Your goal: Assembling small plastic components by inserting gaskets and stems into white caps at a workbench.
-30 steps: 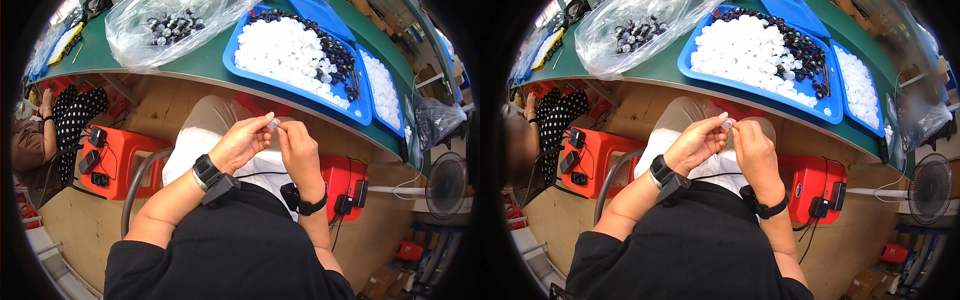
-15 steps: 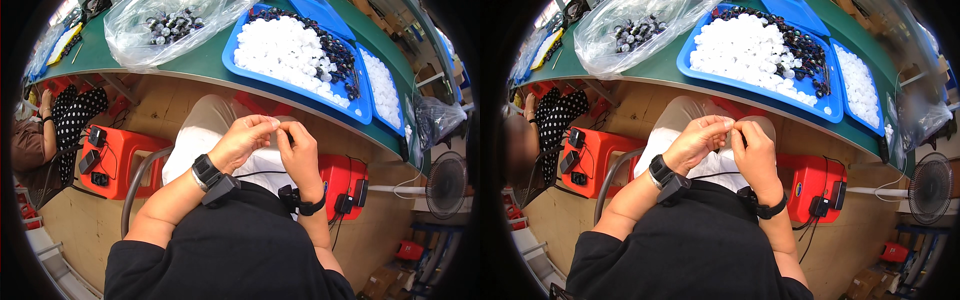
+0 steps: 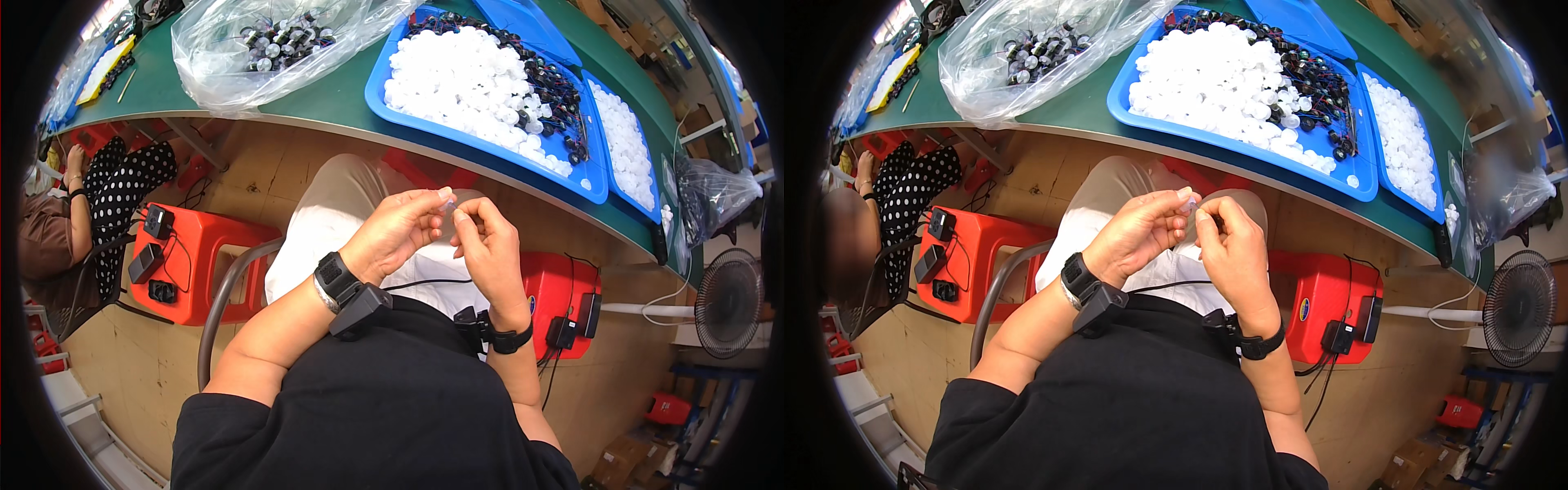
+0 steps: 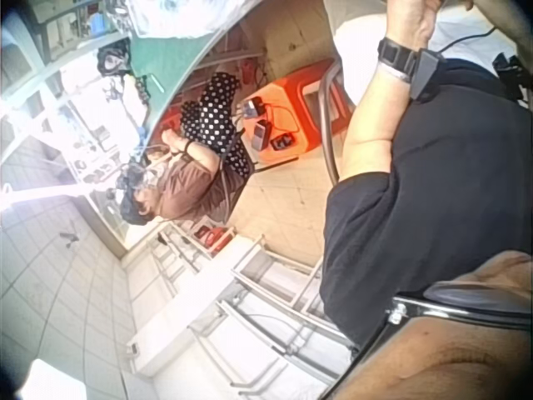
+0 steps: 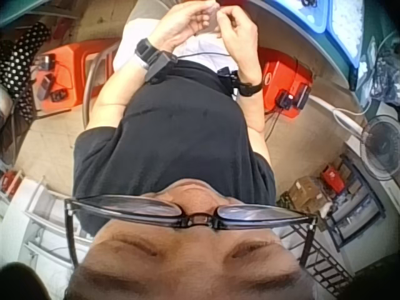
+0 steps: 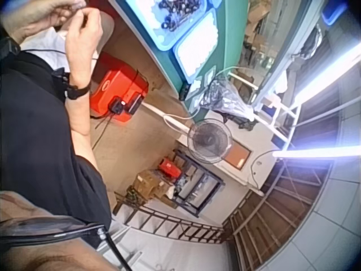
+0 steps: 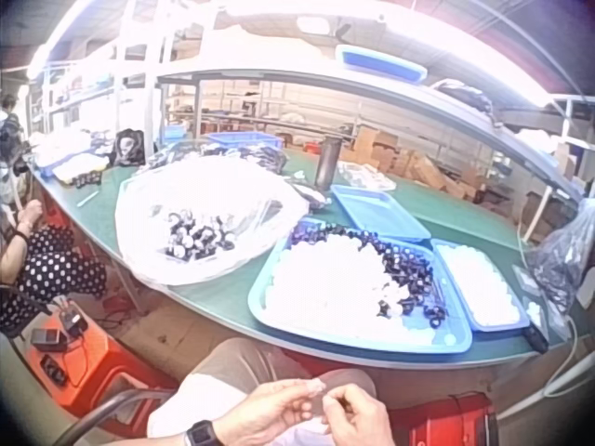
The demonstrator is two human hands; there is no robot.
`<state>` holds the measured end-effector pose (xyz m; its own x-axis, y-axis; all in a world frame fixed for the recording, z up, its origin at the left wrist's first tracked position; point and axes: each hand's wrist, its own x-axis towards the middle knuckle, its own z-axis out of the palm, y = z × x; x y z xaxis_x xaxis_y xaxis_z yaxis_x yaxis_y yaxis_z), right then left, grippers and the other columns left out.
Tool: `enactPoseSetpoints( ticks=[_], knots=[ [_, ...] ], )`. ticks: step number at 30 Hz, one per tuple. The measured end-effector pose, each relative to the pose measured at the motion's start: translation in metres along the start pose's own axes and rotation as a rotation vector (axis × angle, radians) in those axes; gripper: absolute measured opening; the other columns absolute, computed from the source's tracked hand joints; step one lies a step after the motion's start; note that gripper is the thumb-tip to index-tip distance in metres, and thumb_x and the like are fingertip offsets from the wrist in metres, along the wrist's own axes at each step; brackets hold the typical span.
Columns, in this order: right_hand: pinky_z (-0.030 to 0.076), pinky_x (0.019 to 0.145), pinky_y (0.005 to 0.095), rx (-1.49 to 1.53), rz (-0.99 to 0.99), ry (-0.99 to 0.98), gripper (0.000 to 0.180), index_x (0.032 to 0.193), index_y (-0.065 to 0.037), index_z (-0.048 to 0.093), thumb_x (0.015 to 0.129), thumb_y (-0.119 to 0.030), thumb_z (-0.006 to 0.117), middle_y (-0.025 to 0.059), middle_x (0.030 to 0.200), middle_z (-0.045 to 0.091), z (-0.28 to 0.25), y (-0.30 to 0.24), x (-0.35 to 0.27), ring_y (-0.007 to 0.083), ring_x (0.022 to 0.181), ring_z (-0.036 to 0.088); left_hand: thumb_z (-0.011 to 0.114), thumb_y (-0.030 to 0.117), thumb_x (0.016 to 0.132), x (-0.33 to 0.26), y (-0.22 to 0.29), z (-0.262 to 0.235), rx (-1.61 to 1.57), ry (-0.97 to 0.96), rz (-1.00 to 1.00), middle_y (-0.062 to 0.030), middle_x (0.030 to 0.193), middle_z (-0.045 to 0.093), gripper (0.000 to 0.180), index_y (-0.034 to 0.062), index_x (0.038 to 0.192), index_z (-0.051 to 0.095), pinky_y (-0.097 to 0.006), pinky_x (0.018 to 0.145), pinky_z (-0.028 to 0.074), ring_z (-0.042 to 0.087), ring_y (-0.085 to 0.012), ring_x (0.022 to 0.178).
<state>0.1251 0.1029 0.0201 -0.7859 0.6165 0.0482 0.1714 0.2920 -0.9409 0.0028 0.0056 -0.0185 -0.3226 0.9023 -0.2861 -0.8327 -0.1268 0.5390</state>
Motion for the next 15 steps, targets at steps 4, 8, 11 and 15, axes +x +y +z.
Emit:
enactPoseSetpoints(
  ticks=[4,8,11,15],
  knots=[
    [0.049,0.056,0.0301,-0.156,-0.185,0.131,0.003,0.084,0.001,0.059,0.086,-0.001,0.060,0.0105,0.076,0.062,0.006,0.007,0.001,0.0168,0.060,0.061,0.063,0.020,0.094,-0.002,0.000,0.003,-0.066,0.016,-0.026,0.0004,0.081,0.061,0.022,-0.0002,0.100,0.064,-0.021,0.064,0.047,0.054,-0.0054,0.069],
    [0.049,0.056,0.0317,-0.263,-0.273,0.193,0.003,0.082,0.000,0.059,0.085,-0.001,0.061,0.0116,0.077,0.063,0.011,0.000,0.000,0.0209,0.060,0.061,0.063,0.020,0.094,-0.002,-0.001,0.003,-0.096,0.002,-0.045,0.0002,0.083,0.061,0.021,-0.0004,0.101,0.064,-0.021,0.064,0.047,0.054,-0.0053,0.070],
    [0.050,0.057,0.0338,-0.288,-0.287,0.207,0.003,0.082,0.000,0.059,0.084,-0.001,0.061,0.0119,0.077,0.063,0.011,0.004,0.000,0.0246,0.062,0.063,0.062,0.020,0.094,-0.003,0.000,0.005,-0.108,-0.004,-0.050,0.0000,0.084,0.062,0.021,-0.0002,0.101,0.064,-0.021,0.065,0.048,0.054,-0.0052,0.070],
    [0.050,0.057,0.0369,-0.340,-0.345,0.170,0.003,0.082,-0.001,0.059,0.084,-0.003,0.061,0.0137,0.078,0.062,0.010,0.006,0.001,0.0308,0.063,0.062,0.063,0.020,0.094,-0.002,-0.002,0.005,-0.120,-0.001,-0.044,-0.0007,0.084,0.062,0.020,0.0001,0.100,0.064,-0.021,0.064,0.047,0.053,-0.0054,0.070]
  ],
)
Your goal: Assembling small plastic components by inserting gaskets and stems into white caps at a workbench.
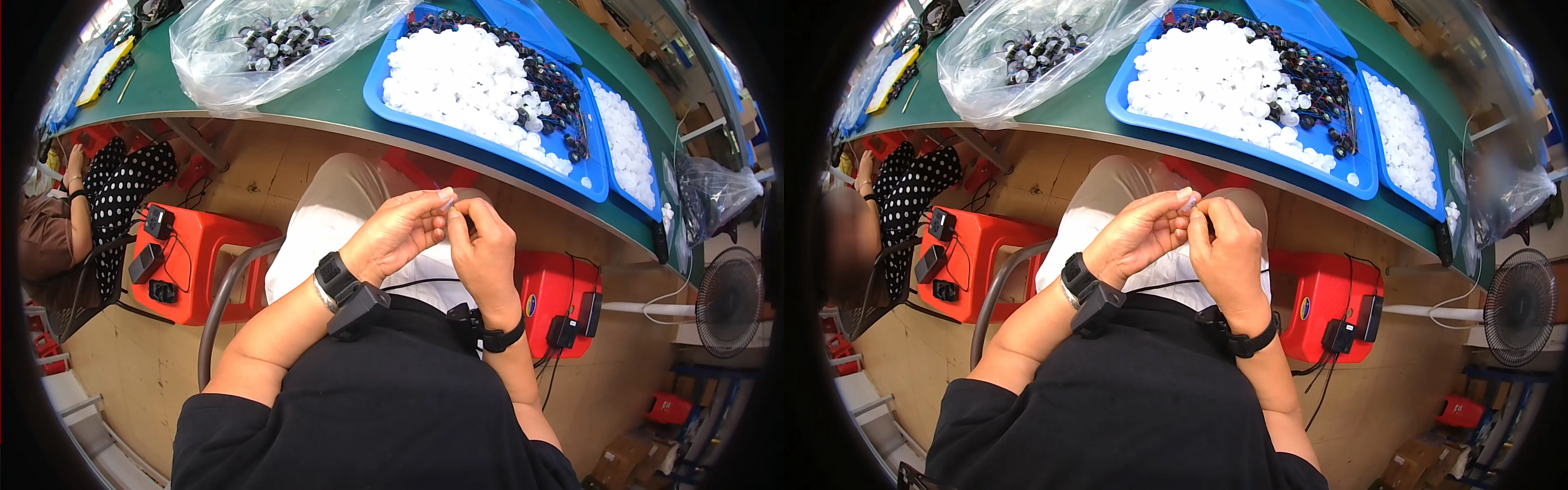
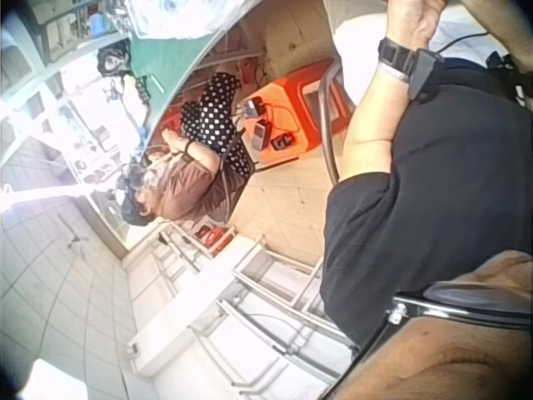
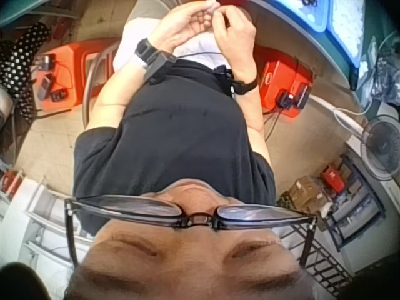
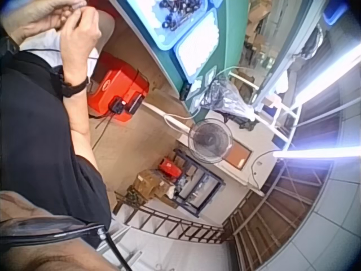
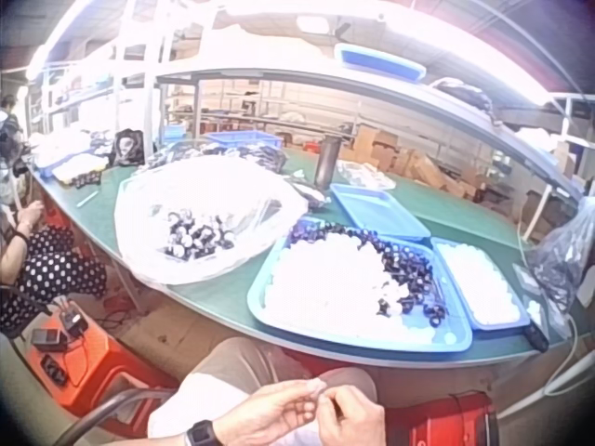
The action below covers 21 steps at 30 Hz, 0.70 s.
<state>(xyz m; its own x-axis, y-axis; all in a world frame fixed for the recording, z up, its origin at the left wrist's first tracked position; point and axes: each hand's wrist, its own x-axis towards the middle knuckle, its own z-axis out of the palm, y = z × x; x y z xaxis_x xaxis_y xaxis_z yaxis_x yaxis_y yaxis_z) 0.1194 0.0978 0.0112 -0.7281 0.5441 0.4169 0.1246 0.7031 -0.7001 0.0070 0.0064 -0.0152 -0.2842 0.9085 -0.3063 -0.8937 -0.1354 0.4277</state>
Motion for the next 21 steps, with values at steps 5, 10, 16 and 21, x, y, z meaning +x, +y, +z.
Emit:
enactPoseSetpoints(
  ticks=[5,10,16,21],
  knots=[
    [0.049,0.059,0.0381,-0.034,-0.024,-0.071,0.006,0.082,-0.002,0.058,0.087,-0.005,0.059,0.0149,0.078,0.061,-0.0029,0.0004,0.0007,0.0342,0.065,0.060,0.064,0.019,0.093,0.0011,0.0007,-0.0024,-0.006,0.005,-0.011,-0.0009,0.084,0.061,0.019,0.0006,0.098,0.064,-0.020,0.064,0.047,0.052,-0.0058,0.070],
    [0.044,0.055,0.0308,0.183,0.202,-0.098,0.007,0.085,0.000,0.059,0.090,-0.005,0.057,0.0099,0.071,0.060,-0.0031,0.0019,0.0000,0.0179,0.058,0.055,0.064,0.018,0.092,0.0012,0.0005,-0.0028,-0.019,0.007,-0.042,-0.0013,0.086,0.061,0.018,0.0004,0.098,0.064,-0.020,0.065,0.047,0.051,-0.0059,0.070],
    [0.042,0.054,0.0219,0.454,0.381,-0.118,0.010,0.087,0.001,0.059,0.092,-0.007,0.058,-0.0015,0.072,0.058,0.0005,0.0047,-0.0009,0.0029,0.060,0.049,0.063,0.019,0.093,0.0015,-0.0001,-0.0037,0.020,-0.019,-0.012,-0.0012,0.086,0.061,0.018,0.0011,0.098,0.064,-0.020,0.064,0.047,0.051,-0.0059,0.069],
    [0.044,0.054,0.0211,0.578,0.483,-0.156,0.008,0.093,0.001,0.058,0.093,-0.008,0.058,0.0008,0.077,0.059,-0.0051,0.0006,0.0013,0.0037,0.061,0.053,0.062,0.020,0.094,0.0014,0.0023,-0.0007,-0.041,-0.044,-0.033,-0.0017,0.085,0.061,0.018,0.0017,0.095,0.063,-0.021,0.063,0.047,0.051,-0.0064,0.069]
  ],
)
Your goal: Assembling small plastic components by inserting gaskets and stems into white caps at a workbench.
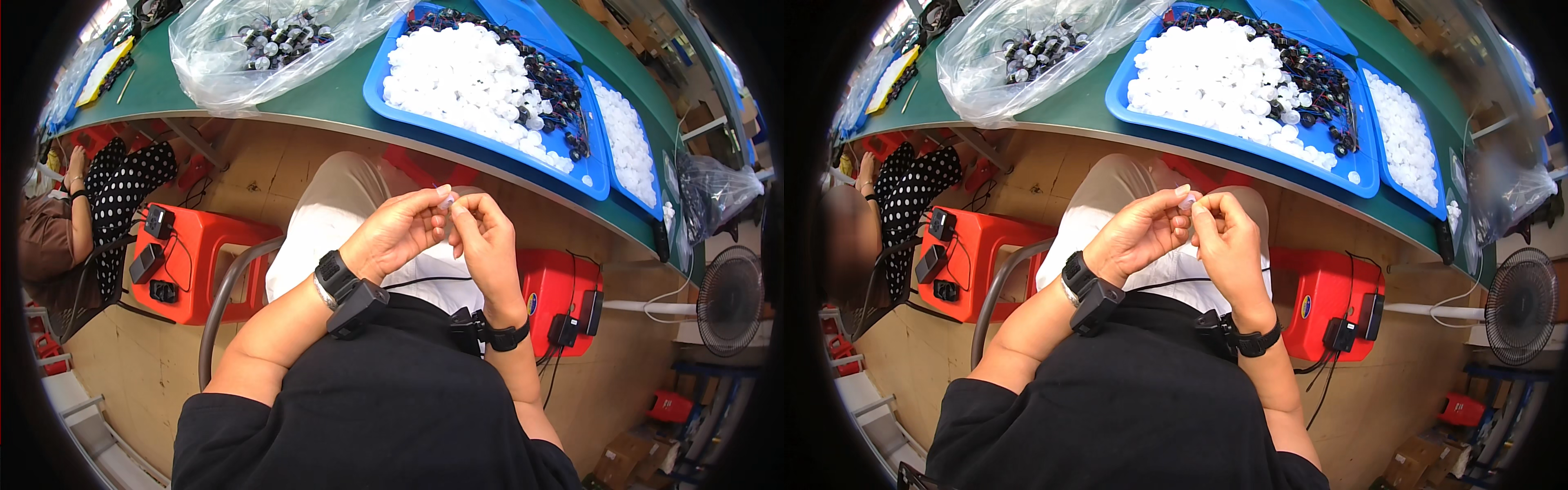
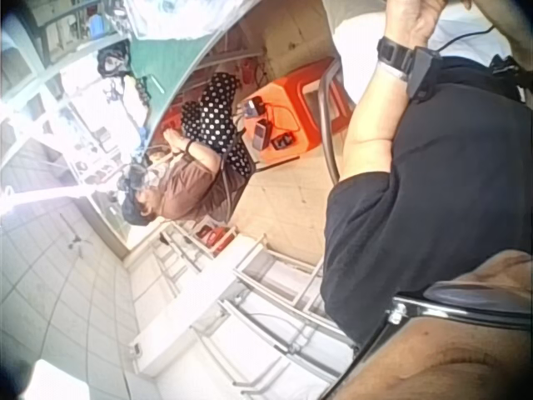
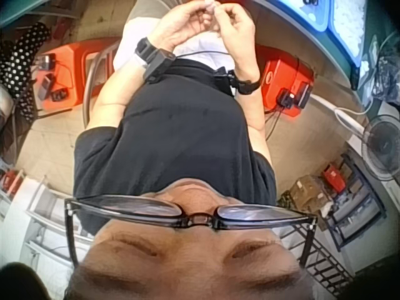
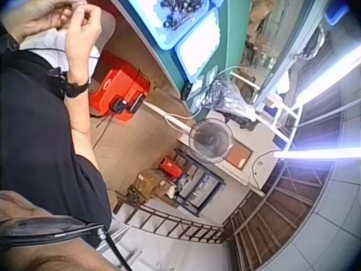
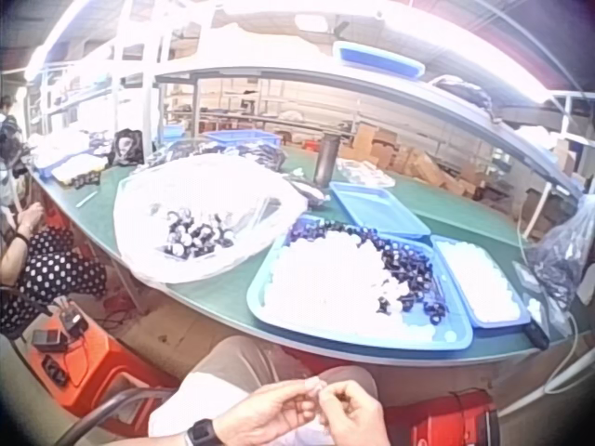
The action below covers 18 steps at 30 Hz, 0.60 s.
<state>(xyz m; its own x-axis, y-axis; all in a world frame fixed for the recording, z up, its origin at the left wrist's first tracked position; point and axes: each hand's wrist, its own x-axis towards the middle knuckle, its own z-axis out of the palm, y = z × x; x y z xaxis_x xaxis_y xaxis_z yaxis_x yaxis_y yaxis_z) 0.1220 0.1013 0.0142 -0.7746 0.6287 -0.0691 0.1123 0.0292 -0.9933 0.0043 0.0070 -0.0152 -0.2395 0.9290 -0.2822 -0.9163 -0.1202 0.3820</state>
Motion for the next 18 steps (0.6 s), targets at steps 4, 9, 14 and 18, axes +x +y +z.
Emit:
enactPoseSetpoints(
  ticks=[4,9,14,18],
  knots=[
    [0.048,0.054,0.0260,-0.086,-0.071,0.066,0.007,0.092,0.001,0.057,0.092,-0.006,0.059,0.0048,0.080,0.061,0.007,0.001,-0.002,0.0084,0.063,0.058,0.060,0.020,0.095,0.000,-0.001,-0.002,-0.055,0.010,-0.018,-0.0020,0.084,0.060,0.019,0.0012,0.093,0.061,-0.021,0.063,0.048,0.051,-0.0069,0.068],
    [0.049,0.056,0.0328,-0.339,-0.317,0.160,0.006,0.090,0.001,0.055,0.089,-0.004,0.060,0.0119,0.081,0.061,0.007,0.016,0.002,0.0208,0.064,0.061,0.059,0.020,0.095,0.001,-0.001,-0.002,-0.073,-0.020,-0.025,-0.0024,0.084,0.060,0.019,0.0009,0.093,0.060,-0.021,0.063,0.049,0.053,-0.0074,0.069],
    [0.050,0.058,0.0371,-0.428,-0.396,0.184,0.007,0.089,0.000,0.054,0.089,-0.004,0.059,0.0149,0.082,0.060,0.010,0.018,0.002,0.0292,0.066,0.062,0.058,0.019,0.096,0.000,0.001,-0.003,-0.096,-0.036,-0.043,-0.0030,0.084,0.060,0.019,0.0004,0.093,0.060,-0.020,0.064,0.051,0.054,-0.0080,0.070],
    [0.050,0.059,0.0401,-0.433,-0.391,0.204,0.008,0.089,-0.001,0.052,0.089,-0.005,0.059,0.0158,0.083,0.060,0.012,0.020,0.002,0.0321,0.068,0.062,0.057,0.018,0.095,0.001,0.000,-0.005,-0.108,-0.038,-0.043,-0.0040,0.086,0.062,0.019,-0.0008,0.095,0.061,-0.021,0.065,0.051,0.054,-0.0084,0.070]
  ],
)
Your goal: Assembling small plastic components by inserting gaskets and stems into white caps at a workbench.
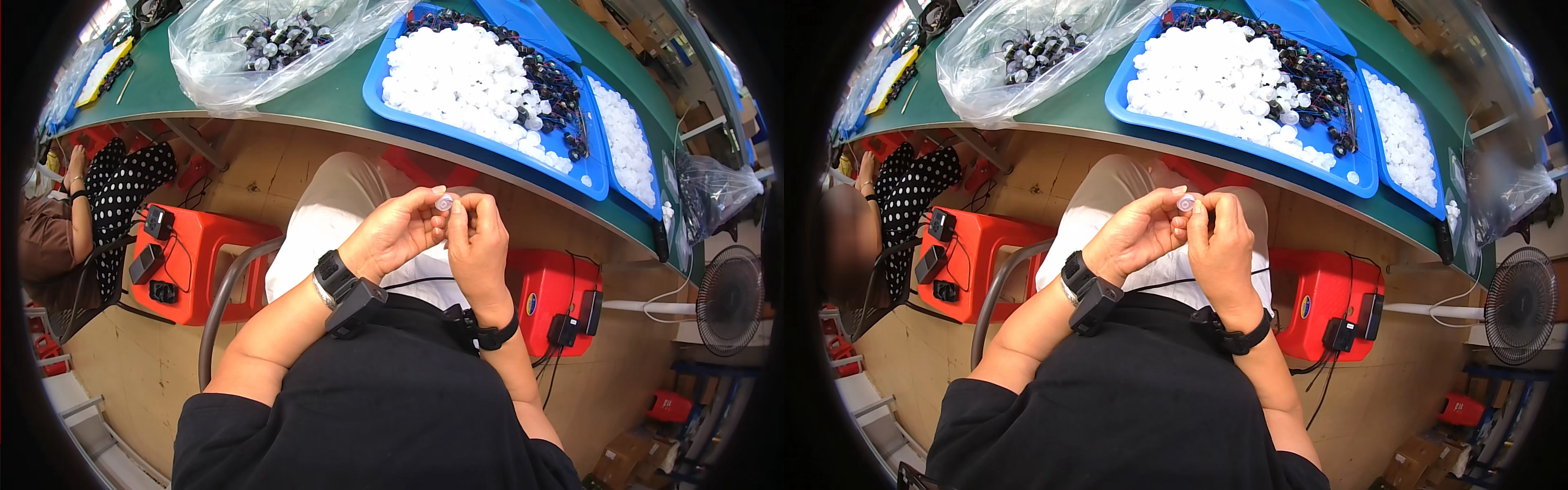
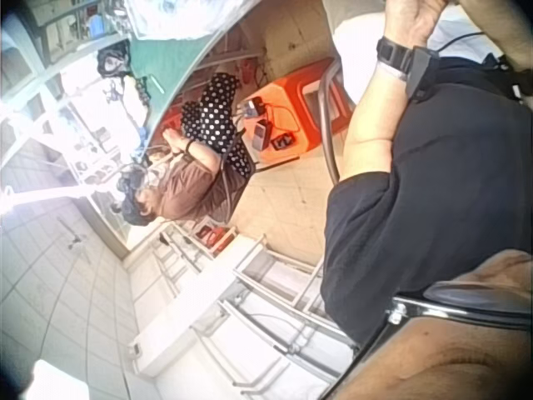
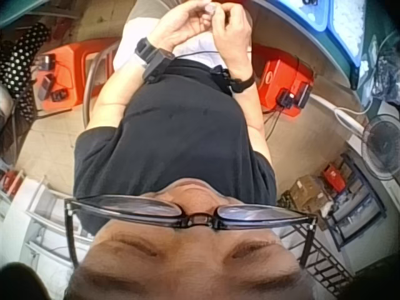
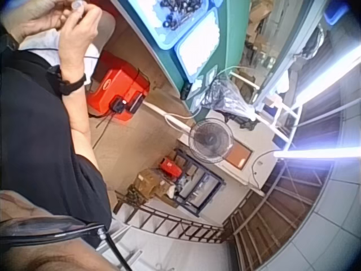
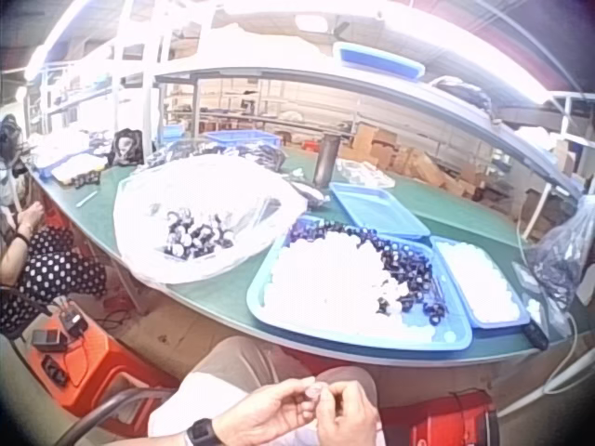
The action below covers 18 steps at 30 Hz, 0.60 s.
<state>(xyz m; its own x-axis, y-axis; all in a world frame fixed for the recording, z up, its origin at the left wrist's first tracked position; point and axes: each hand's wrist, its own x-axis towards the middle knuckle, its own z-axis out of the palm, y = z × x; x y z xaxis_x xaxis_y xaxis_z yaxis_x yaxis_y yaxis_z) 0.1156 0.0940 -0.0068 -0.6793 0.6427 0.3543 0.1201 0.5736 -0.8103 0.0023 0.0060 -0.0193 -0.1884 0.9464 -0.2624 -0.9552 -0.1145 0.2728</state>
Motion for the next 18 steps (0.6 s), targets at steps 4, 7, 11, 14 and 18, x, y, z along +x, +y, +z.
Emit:
enactPoseSetpoints(
  ticks=[4,7,11,14,18],
  knots=[
    [0.049,0.057,0.0422,-0.128,-0.118,0.059,0.010,0.087,-0.001,0.051,0.089,-0.005,0.060,0.0156,0.080,0.059,0.0016,-0.0039,0.0001,0.0339,0.067,0.061,0.057,0.017,0.096,0.0017,-0.0013,-0.0028,0.008,-0.004,0.004,-0.0045,0.087,0.063,0.020,-0.0016,0.098,0.061,-0.022,0.066,0.051,0.055,-0.0085,0.071],
    [0.048,0.055,0.0432,-0.169,-0.169,0.082,0.011,0.086,-0.002,0.050,0.089,-0.005,0.060,0.0150,0.079,0.058,0.0028,-0.0034,0.0000,0.0347,0.066,0.061,0.057,0.018,0.096,0.0007,-0.0028,-0.0006,0.047,0.038,0.019,-0.0042,0.088,0.063,0.021,-0.0017,0.100,0.062,-0.022,0.067,0.050,0.055,-0.0079,0.071],
    [0.048,0.055,0.0433,-0.188,-0.177,0.084,0.012,0.087,-0.003,0.049,0.089,-0.005,0.060,0.0149,0.079,0.057,0.0032,-0.0040,-0.0010,0.0348,0.065,0.061,0.057,0.018,0.096,0.0020,-0.0050,-0.0010,0.076,0.049,0.030,-0.0036,0.089,0.064,0.022,-0.0016,0.102,0.063,-0.022,0.068,0.050,0.054,-0.0071,0.071],
    [0.048,0.056,0.0443,-0.221,-0.200,0.067,0.012,0.086,-0.003,0.049,0.089,-0.005,0.060,0.0155,0.080,0.057,0.0024,-0.0043,-0.0010,0.0360,0.066,0.060,0.058,0.018,0.095,0.0016,-0.0059,0.0002,0.117,0.065,0.049,-0.0032,0.091,0.064,0.021,-0.0017,0.103,0.064,-0.021,0.070,0.051,0.055,-0.0064,0.072],
    [0.051,0.057,0.0354,-0.001,-0.066,-0.005,0.007,0.091,0.000,0.052,0.092,-0.005,0.056,0.0116,0.079,0.057,0.0013,-0.0005,0.0020,0.0252,0.067,0.062,0.061,0.014,0.094,-0.0016,-0.0025,-0.0011,0.183,0.064,0.088,-0.0040,0.093,0.065,0.023,-0.0027,0.109,0.062,-0.022,0.074,0.052,0.059,-0.0074,0.077]
  ],
)
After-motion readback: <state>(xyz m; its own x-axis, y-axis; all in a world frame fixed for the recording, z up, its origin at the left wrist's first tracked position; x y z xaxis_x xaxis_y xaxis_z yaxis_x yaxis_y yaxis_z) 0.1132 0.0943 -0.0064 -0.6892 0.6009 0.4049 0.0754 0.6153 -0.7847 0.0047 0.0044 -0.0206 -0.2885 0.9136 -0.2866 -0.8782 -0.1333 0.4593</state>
